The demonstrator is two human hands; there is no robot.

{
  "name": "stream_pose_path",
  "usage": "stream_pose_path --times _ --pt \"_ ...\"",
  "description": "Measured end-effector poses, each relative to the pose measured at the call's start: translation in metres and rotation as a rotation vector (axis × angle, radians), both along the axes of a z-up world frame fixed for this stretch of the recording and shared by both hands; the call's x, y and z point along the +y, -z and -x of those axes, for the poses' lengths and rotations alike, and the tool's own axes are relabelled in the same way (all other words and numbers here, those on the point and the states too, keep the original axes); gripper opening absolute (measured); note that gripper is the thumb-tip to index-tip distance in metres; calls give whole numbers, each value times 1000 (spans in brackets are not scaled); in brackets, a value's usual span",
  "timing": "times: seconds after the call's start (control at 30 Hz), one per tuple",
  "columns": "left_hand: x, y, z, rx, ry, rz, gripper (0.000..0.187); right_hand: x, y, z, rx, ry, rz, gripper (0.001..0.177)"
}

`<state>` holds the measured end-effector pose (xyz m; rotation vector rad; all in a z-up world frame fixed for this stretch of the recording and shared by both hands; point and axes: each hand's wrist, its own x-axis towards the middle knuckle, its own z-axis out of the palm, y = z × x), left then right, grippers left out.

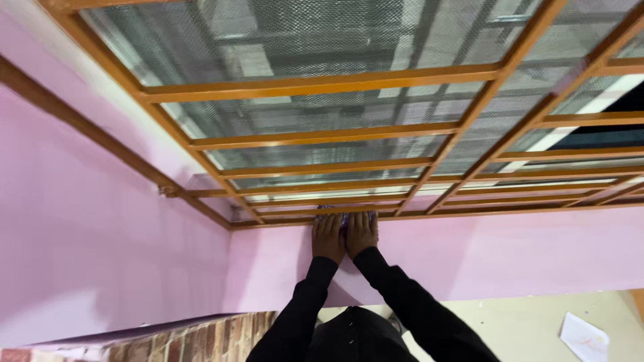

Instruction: The person wipes the metal bars of a window grate and the adjacent frame with a checkered cloth.

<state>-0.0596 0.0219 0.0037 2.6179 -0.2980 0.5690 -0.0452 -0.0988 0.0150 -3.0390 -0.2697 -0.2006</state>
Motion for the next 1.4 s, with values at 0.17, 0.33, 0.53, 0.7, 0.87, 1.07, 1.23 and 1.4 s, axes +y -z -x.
stream_pose_path --times 0.17,0.33,0.53,0.7,0.87,1.07,1.23,1.4 --pt "69 3 8 127 -200 -81 58 75 0 -9 11 -147 13 83" --pt "98 5 10 264 -231 -67 61 95 -1 -4 -47 -152 -79 81" --pt "88 10 -4 113 -180 -174 59 55 -1 5 -108 -151 -67 64" --pt "66 14 -8 120 -137 -220 62 33 2 9 -148 -95 -195 54" --pt "25 14 -11 178 -88 -244 58 0 12 18 -79 -11 -278 61" --pt "-44 22 -18 137 -16 -232 55 -58 15 34 -106 80 -301 67" --pt "-72 26 -22 87 -50 -261 47 -83 12 32 -14 60 -290 70" --pt "-49 26 -17 151 64 -84 54 -82 27 26 -56 35 -363 75"
